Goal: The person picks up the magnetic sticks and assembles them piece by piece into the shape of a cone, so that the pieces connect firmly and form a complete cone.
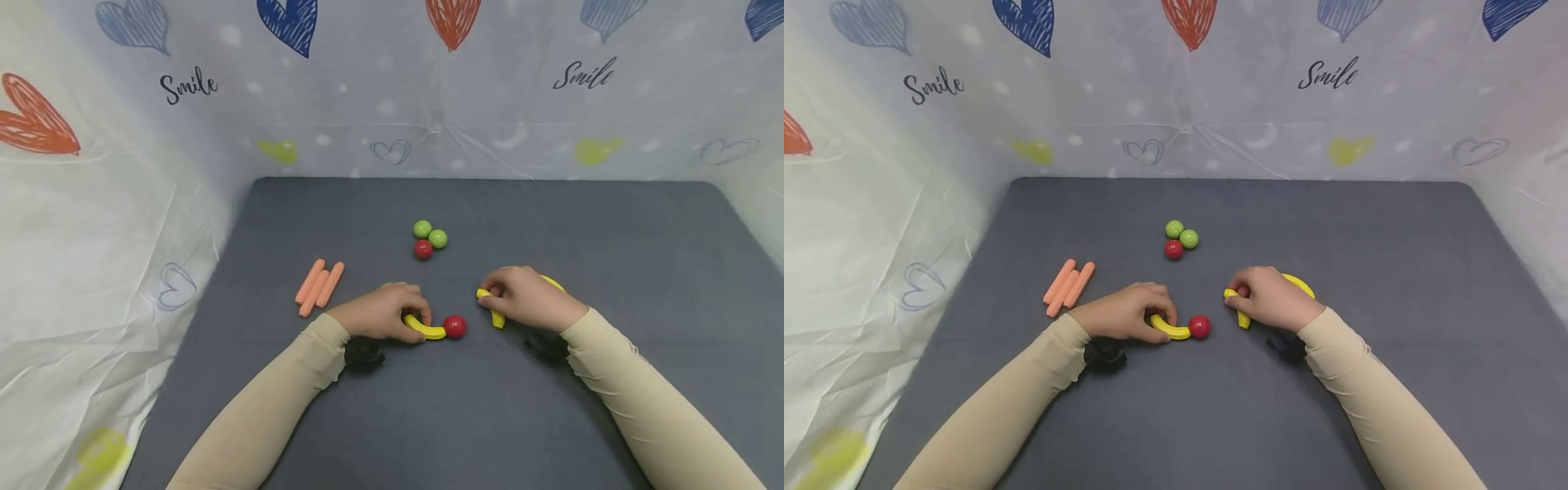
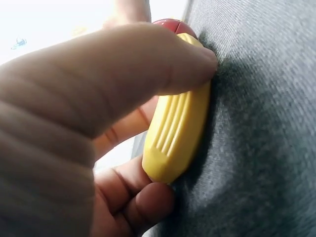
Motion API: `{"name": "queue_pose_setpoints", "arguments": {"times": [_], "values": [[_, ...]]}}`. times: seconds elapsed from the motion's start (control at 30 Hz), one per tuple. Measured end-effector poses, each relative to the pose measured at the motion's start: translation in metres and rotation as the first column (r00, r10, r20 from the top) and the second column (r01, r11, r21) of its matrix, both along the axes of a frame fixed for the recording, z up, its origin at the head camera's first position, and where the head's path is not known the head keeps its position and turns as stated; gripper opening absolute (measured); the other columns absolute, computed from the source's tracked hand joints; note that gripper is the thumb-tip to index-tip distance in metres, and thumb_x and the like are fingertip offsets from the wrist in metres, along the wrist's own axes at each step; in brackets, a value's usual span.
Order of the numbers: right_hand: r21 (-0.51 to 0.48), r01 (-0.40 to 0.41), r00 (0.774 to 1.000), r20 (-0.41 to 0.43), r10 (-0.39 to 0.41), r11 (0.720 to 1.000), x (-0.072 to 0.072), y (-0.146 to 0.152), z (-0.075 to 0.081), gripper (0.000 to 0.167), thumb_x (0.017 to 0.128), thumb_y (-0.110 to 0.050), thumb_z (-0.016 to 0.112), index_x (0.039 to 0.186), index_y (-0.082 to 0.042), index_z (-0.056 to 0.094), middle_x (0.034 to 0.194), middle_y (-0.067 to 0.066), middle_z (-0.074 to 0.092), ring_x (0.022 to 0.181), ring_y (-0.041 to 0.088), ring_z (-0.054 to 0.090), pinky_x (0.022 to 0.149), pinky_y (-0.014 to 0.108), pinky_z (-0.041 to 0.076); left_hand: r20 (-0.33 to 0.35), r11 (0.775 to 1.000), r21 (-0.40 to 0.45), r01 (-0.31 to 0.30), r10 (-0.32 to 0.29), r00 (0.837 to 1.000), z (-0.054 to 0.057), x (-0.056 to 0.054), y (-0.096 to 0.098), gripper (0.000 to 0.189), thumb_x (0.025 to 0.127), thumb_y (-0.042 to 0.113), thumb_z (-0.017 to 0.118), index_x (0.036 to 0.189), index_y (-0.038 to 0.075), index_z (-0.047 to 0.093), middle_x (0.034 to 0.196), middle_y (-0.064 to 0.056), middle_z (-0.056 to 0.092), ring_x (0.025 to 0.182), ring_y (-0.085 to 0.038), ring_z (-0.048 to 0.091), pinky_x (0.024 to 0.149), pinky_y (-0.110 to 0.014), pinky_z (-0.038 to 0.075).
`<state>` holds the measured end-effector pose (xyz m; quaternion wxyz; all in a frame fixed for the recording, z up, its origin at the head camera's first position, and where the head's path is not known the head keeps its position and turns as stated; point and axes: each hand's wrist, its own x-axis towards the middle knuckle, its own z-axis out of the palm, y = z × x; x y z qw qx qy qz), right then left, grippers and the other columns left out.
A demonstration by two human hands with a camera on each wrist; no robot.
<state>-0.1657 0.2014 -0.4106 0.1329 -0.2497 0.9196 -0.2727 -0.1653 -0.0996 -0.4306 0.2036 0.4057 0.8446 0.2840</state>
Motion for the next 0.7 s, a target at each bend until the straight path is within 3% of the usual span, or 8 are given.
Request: {"name": "queue_pose_setpoints", "arguments": {"times": [0.2,0.43,0.7], "values": [[-0.067,0.071,0.997,0.044,-0.068,0.995,-0.010,-0.012,-0.008,0.011,0.096,-0.022,0.076,0.099,-0.012,0.075,0.076,-0.004,0.066,0.066,0.014,0.057,0.063,0.031,0.047,0.033,1.000,0.024,-0.018,0.018,0.999,-0.002,0.000,-0.004,0.013,0.088,0.027,0.084,0.097,0.030,0.075,0.092,0.012,0.059,0.087,-0.009,0.052,0.083,-0.033,0.043],[-0.100,0.151,0.988,0.059,-0.145,0.983,-0.011,-0.019,-0.008,0.023,0.095,-0.029,0.078,0.104,-0.009,0.072,0.080,-0.001,0.068,0.065,0.017,0.057,0.063,0.033,0.048,0.052,0.999,0.042,-0.018,0.015,0.999,-0.004,0.000,-0.002,0.013,0.087,0.025,0.084,0.097,0.029,0.076,0.092,0.011,0.059,0.087,-0.010,0.052,0.080,-0.031,0.044],[-0.112,0.165,0.984,0.090,-0.156,0.980,-0.009,-0.023,-0.009,0.025,0.096,-0.029,0.077,0.107,-0.007,0.073,0.084,0.000,0.070,0.069,0.018,0.059,0.064,0.034,0.049,0.070,0.998,0.056,-0.015,0.011,0.997,-0.003,-0.001,-0.003,0.014,0.088,0.025,0.084,0.098,0.029,0.077,0.093,0.011,0.059,0.089,-0.010,0.053,0.080,-0.031,0.044]]}}
